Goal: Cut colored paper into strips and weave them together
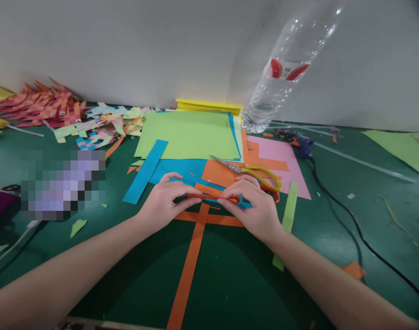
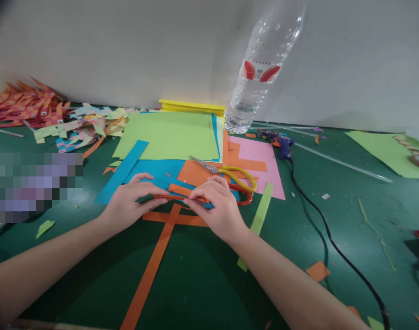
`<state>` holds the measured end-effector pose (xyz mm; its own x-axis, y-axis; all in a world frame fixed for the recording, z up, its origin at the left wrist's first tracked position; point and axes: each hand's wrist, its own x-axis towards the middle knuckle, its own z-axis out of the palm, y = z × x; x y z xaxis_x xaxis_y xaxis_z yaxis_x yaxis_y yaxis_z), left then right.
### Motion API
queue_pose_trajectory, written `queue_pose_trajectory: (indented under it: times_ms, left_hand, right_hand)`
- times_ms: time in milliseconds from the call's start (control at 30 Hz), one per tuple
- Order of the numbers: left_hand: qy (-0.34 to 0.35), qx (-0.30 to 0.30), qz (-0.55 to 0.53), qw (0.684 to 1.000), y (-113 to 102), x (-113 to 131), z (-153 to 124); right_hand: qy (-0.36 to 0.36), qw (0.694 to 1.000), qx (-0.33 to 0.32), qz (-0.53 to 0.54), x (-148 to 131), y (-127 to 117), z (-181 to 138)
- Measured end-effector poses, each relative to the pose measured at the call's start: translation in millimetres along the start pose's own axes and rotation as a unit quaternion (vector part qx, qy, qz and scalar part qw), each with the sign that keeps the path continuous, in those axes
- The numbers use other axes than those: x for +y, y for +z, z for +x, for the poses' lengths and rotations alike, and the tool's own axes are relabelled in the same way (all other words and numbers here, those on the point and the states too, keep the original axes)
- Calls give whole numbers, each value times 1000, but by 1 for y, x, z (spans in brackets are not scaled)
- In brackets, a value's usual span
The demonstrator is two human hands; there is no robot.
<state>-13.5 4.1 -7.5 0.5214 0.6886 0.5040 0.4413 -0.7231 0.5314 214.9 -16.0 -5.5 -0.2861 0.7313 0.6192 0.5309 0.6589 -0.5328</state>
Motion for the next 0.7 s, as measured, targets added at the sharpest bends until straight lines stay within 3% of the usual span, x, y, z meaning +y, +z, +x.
queue_pose_trajectory:
  times_ms: [467, 700]
  left_hand:
    - [-6, 6, 21, 1000, 1, -3, 0]
    - [-46, 24, 41, 998, 0, -2, 1]
  right_hand:
    - [26, 999, -44, -11, 2, 2, -5]
    - [36, 998, -30, -32, 6, 4, -7]
